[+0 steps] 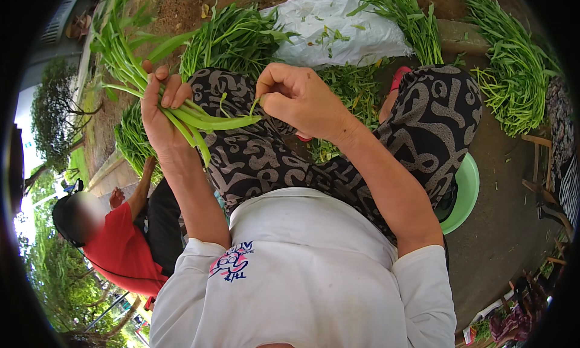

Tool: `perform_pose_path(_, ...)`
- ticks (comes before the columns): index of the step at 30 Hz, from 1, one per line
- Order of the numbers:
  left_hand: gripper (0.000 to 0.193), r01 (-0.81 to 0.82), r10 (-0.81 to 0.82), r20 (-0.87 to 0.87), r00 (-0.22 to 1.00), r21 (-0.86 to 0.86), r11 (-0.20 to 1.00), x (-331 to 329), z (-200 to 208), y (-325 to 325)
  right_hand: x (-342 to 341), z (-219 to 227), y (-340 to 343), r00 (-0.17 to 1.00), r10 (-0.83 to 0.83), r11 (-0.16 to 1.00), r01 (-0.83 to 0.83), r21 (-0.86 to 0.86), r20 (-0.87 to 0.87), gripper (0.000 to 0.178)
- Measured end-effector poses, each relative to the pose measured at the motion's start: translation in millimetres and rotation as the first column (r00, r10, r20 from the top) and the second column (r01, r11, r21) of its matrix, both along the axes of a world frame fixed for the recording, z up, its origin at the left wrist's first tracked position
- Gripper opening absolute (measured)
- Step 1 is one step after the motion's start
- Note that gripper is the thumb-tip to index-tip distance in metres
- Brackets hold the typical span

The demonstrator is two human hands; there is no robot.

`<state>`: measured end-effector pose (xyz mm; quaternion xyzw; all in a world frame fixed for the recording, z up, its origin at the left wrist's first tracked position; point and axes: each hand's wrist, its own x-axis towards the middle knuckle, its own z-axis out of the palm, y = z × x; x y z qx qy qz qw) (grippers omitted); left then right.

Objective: The person picks leaves from the stems of water spinach by hand.

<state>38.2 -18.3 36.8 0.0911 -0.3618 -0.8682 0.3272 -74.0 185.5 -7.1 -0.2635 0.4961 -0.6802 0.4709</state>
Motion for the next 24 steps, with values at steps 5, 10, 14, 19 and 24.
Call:
perform_pose_path(5,0.024,-0.026,0.025,-0.037,0.999,-0.020,0.999,1.5,-1.0,-0.5,0.2,-6.0,-2.5,0.988,-0.109,0.994,0.111,0.016,-0.108,0.006)
perform_pose_path(10,0.023,-0.033,0.033,-0.033,0.999,-0.006,0.999,-1.0,0.2,2.4,-6.3,-11.3,-3.7,0.947,-0.133,0.979,0.171,-0.111,0.294,0.009)
perform_pose_path(14,0.023,-0.006,0.006,-0.043,0.999,-0.011,1.000,1.0,-1.6,-0.3,-15.4,-3.7,2.7,0.968,-0.182,0.976,0.199,-0.087,0.170,0.010)
perform_pose_path(19,0.026,-0.002,0.002,-0.005,1.000,-0.010,1.000,-0.5,0.0,0.1,-20.3,-4.8,4.4,0.968,-0.232,0.972,0.234,0.009,-0.099,0.008)
perform_pose_path(24,0.025,0.010,-0.009,0.021,1.000,-0.031,0.999,-1.8,2.5,2.4,-22.5,-10.8,0.7,0.644,-0.359,0.932,0.291,-0.217,-0.675,0.011)
